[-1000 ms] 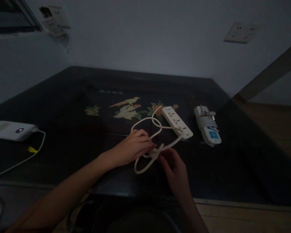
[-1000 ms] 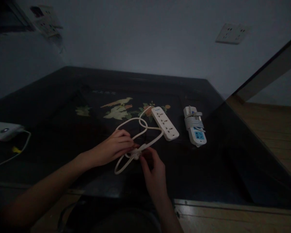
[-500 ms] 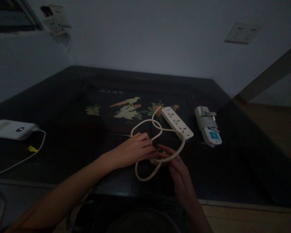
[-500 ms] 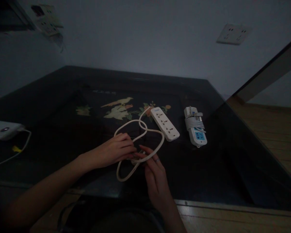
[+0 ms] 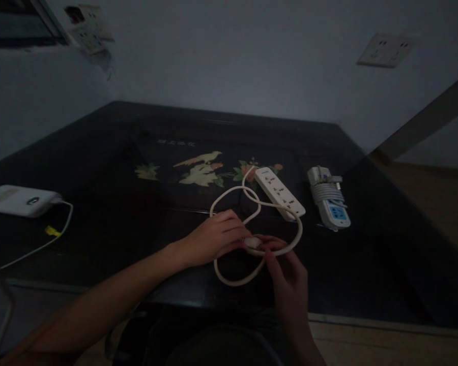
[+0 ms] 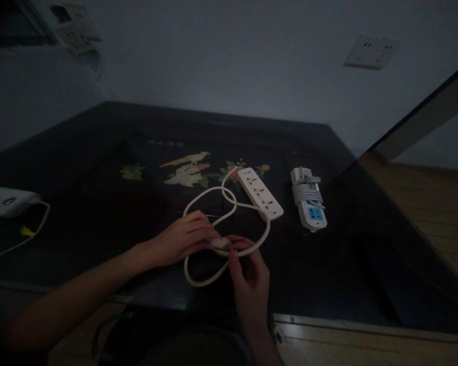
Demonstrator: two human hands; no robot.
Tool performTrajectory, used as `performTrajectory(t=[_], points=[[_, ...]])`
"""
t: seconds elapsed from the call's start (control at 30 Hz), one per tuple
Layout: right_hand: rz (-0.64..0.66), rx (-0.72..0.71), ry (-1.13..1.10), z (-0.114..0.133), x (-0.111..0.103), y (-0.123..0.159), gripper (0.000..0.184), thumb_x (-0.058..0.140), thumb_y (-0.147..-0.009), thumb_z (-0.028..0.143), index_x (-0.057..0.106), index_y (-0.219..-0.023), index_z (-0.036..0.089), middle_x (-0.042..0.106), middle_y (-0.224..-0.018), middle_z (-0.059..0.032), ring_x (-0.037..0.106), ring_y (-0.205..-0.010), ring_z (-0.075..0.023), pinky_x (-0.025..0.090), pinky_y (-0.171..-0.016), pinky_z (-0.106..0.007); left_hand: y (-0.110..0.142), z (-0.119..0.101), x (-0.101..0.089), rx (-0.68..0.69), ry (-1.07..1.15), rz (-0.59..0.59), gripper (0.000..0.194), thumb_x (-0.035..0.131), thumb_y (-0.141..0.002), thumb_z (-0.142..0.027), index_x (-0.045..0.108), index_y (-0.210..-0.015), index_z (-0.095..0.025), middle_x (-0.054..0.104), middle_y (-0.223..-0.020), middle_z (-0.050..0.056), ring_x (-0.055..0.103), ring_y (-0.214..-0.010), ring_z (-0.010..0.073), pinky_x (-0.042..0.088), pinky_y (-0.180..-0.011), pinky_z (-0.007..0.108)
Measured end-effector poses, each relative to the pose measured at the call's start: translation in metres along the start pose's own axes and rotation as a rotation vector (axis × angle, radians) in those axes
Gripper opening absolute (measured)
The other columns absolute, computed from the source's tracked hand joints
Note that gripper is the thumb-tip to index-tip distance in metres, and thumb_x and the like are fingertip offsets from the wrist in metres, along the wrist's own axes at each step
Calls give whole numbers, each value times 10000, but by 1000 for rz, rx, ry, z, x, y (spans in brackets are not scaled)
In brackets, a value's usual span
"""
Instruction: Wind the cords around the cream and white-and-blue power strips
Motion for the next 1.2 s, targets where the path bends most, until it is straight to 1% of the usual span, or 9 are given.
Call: performTrajectory(t=[0.23, 0.4, 0.53, 0.63, 0.7, 0.83, 0.9, 1.03, 1.2], points=[[-95, 59, -156, -8, -5, 5, 97, 649, -809, 288, 605, -853, 214, 681, -1023, -38, 642, -946, -184, 488, -845, -323, 5, -4, -9, 54, -27, -201, 169, 537, -905, -222, 599, -1041, -143, 696, -924, 66, 562, -843, 168, 513, -743, 278], [-107, 93, -151, -13, -5, 7, 104, 644, -807, 293, 597, -826, 202, 683, -1073, -60, 628, -1006, -206, 473, -883, -352, 6, -4, -7, 19, -98, -222, 146, 559, -890, -210, 606, -1009, -138, 681, -896, 73, 583, -808, 162, 515, -679, 257], [-108, 86, -196, -14, -3, 10, 90, 631, -823, 282, 578, -818, 209, 668, -1136, -56, 602, -1089, -211, 445, -945, -368, 7, 1, -10, -39, -14, -243, 141, 550, -894, -210, 612, -1004, -147, 671, -888, 75, 589, -817, 168, 506, -699, 272], [-120, 88, -215, -16, -3, 11, 105, 623, -831, 287, 551, -815, 212, 659, -1164, -61, 599, -1110, -214, 440, -960, -379, 10, 11, -25, -135, 132, -359, 150, 498, -919, -214, 613, -995, -154, 667, -888, 78, 604, -827, 167, 498, -713, 277], [-116, 99, -222, -19, -3, 11, 125, 624, -829, 296, 529, -830, 215, 650, -1186, -75, 611, -1098, -222, 449, -954, -397, 15, 28, -32, -295, 299, -434, 175, 471, -932, -247, 618, -971, -161, 664, -867, 68, 610, -768, 152, 489, -666, 258], [-75, 133, -197, -22, -1, 11, 193, 658, -801, 299, 496, -875, 225, 649, -1196, -98, 631, -1075, -235, 470, -936, -424, 25, 60, -23, -571, 779, -483, 250, 539, -890, -391, 618, -947, -160, 614, -702, 12, 513, -521, 87, 407, -483, 193], [-50, 146, -172, -23, -1, 10, 200, 666, -795, 298, 494, -865, 225, 653, -1192, -103, 631, -1079, -238, 471, -943, -429, 29, 72, -26, -639, 983, -575, 269, 606, -841, -424, 619, -913, -165, 574, -662, -10, 464, -484, 65, 354, -437, 164], [-9, 167, -205, -26, 2, 11, 196, 666, -801, 304, 493, -854, 229, 663, -1183, -89, 632, -1084, -232, 460, -966, -434, 36, 88, -57, -587, 1270, -867, 194, 673, -803, -340, 594, -818, -163, 486, -620, -41, 376, -459, 35, 343, -443, 144], [56, 193, -207, -32, 16, 14, 189, 663, -805, 328, 510, -847, 225, 669, -1175, -104, 612, -1120, -244, 439, -988, -453, 42, 97, -93, -487, 1319, -1046, 83, 667, -797, -179, 587, -786, -164, 452, -668, -43, 406, -514, 34, 381, -495, 140]])
Point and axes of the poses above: each hand's wrist, its own y-axis away from the middle knuckle, its own x-axis out of the palm, z = x × y, the point moved 10 cm from there along -y, towards the middle knuckle
